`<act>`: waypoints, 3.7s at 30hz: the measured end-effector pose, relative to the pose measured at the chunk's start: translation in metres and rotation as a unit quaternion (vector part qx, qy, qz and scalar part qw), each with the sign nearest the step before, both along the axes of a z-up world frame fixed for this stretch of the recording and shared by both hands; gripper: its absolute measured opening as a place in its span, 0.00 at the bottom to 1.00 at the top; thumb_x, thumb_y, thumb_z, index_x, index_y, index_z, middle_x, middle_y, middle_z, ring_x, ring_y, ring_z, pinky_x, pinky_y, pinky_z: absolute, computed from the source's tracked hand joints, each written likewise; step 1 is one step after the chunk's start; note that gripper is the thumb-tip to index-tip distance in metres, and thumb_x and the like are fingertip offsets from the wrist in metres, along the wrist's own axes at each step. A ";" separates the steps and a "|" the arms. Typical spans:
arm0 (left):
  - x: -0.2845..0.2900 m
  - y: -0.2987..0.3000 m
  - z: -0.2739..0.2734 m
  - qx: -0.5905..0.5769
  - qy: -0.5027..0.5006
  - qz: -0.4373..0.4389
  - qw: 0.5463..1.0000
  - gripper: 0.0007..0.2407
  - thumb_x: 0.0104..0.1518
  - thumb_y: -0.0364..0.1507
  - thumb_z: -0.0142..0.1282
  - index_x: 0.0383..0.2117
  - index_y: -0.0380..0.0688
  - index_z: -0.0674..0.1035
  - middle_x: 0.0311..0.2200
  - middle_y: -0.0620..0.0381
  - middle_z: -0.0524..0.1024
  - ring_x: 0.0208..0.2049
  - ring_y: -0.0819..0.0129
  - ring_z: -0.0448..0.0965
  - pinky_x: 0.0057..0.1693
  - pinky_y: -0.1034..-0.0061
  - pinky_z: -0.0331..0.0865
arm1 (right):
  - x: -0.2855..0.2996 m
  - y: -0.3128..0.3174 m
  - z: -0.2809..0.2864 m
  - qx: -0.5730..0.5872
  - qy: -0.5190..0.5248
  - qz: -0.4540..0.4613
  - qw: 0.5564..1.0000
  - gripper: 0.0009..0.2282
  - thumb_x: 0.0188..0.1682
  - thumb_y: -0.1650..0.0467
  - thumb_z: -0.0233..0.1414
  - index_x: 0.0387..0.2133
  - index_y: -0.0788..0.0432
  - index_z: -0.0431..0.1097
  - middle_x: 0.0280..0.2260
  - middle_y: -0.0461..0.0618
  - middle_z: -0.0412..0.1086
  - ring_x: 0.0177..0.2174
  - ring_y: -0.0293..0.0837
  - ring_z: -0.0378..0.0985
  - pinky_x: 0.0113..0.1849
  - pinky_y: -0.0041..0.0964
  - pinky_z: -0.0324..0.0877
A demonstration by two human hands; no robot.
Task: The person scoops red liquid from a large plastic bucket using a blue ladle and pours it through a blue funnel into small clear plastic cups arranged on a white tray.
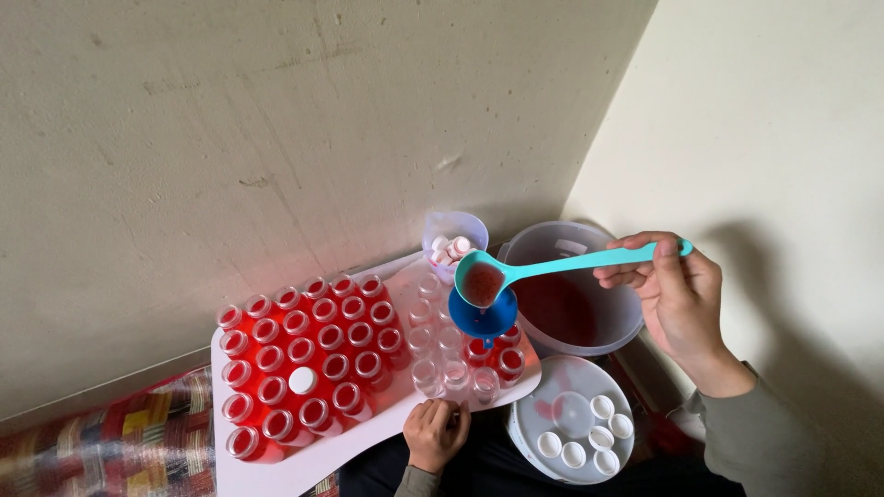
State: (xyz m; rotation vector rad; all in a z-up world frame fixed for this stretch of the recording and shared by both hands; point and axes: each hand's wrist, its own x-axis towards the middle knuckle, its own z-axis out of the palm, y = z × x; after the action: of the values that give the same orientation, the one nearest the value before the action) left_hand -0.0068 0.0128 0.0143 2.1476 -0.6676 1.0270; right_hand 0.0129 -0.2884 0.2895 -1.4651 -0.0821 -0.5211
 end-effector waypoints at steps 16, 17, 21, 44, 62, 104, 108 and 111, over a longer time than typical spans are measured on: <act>0.000 -0.001 -0.002 0.001 0.010 -0.002 1.000 0.12 0.53 0.30 0.64 0.17 0.50 0.71 0.14 0.63 0.69 0.15 0.70 0.67 0.27 0.76 0.61 | -0.004 -0.001 -0.005 -0.007 -0.013 -0.003 1.000 0.18 0.63 0.63 0.42 0.42 0.70 0.69 0.42 0.65 0.74 0.31 0.61 0.83 0.38 0.47 0.82; 0.000 -0.001 -0.001 0.002 0.008 -0.002 1.000 0.12 0.53 0.30 0.64 0.17 0.50 0.71 0.14 0.64 0.69 0.15 0.70 0.66 0.26 0.76 0.61 | -0.004 -0.002 -0.006 -0.008 -0.014 -0.001 1.000 0.18 0.63 0.63 0.42 0.42 0.70 0.69 0.42 0.65 0.74 0.31 0.62 0.83 0.38 0.47 0.82; 0.001 -0.001 -0.002 0.002 0.006 0.001 1.000 0.11 0.52 0.30 0.64 0.17 0.51 0.71 0.15 0.64 0.70 0.15 0.70 0.67 0.27 0.76 0.61 | -0.006 -0.002 -0.008 -0.010 -0.015 0.000 1.000 0.18 0.63 0.64 0.41 0.43 0.71 0.69 0.42 0.65 0.74 0.31 0.62 0.83 0.38 0.47 0.82; 0.001 -0.002 0.003 0.012 0.001 0.004 1.000 0.11 0.53 0.30 0.65 0.18 0.51 0.72 0.14 0.65 0.68 0.15 0.71 0.67 0.27 0.77 0.61 | -0.022 -0.003 -0.032 -0.045 -0.051 0.057 0.996 0.17 0.62 0.64 0.43 0.41 0.69 0.71 0.44 0.65 0.74 0.34 0.62 0.85 0.40 0.48 0.85; 0.002 -0.003 0.004 0.011 -0.002 0.012 1.000 0.13 0.53 0.30 0.64 0.16 0.52 0.70 0.13 0.66 0.66 0.14 0.71 0.64 0.26 0.77 0.60 | -0.013 -0.025 -0.043 0.061 -0.024 -0.004 0.998 0.16 0.63 0.62 0.44 0.41 0.65 0.70 0.42 0.63 0.75 0.32 0.59 0.83 0.38 0.46 0.82; 0.011 -0.010 -0.007 0.027 0.024 0.021 0.999 0.14 0.51 0.31 0.63 0.14 0.49 0.68 0.12 0.61 0.64 0.13 0.65 0.61 0.23 0.74 0.56 | 0.126 -0.103 -0.224 -0.325 0.343 -0.060 0.879 0.13 0.60 0.66 0.44 0.42 0.56 0.77 0.30 0.50 0.81 0.32 0.41 0.86 0.38 0.33 0.73; 0.011 -0.011 -0.006 0.024 0.034 0.020 0.999 0.13 0.50 0.31 0.63 0.14 0.49 0.70 0.12 0.61 0.66 0.13 0.66 0.63 0.24 0.75 0.57 | 0.138 -0.097 -0.221 -0.278 0.381 -0.038 0.881 0.14 0.59 0.68 0.43 0.44 0.61 0.78 0.34 0.55 0.81 0.32 0.44 0.86 0.40 0.35 0.77; 0.012 -0.010 -0.002 0.020 0.032 0.008 0.999 0.13 0.51 0.30 0.63 0.14 0.49 0.69 0.12 0.61 0.65 0.13 0.66 0.63 0.24 0.75 0.57 | 0.140 -0.085 -0.210 -0.235 0.413 -0.033 0.879 0.15 0.59 0.68 0.43 0.44 0.62 0.77 0.35 0.56 0.81 0.33 0.46 0.86 0.40 0.35 0.76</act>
State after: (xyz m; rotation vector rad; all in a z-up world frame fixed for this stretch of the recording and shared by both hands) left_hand 0.0053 0.0023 0.0121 2.2144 -0.6467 0.9552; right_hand 0.1525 -0.3737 0.0790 -2.0675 0.5554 0.1255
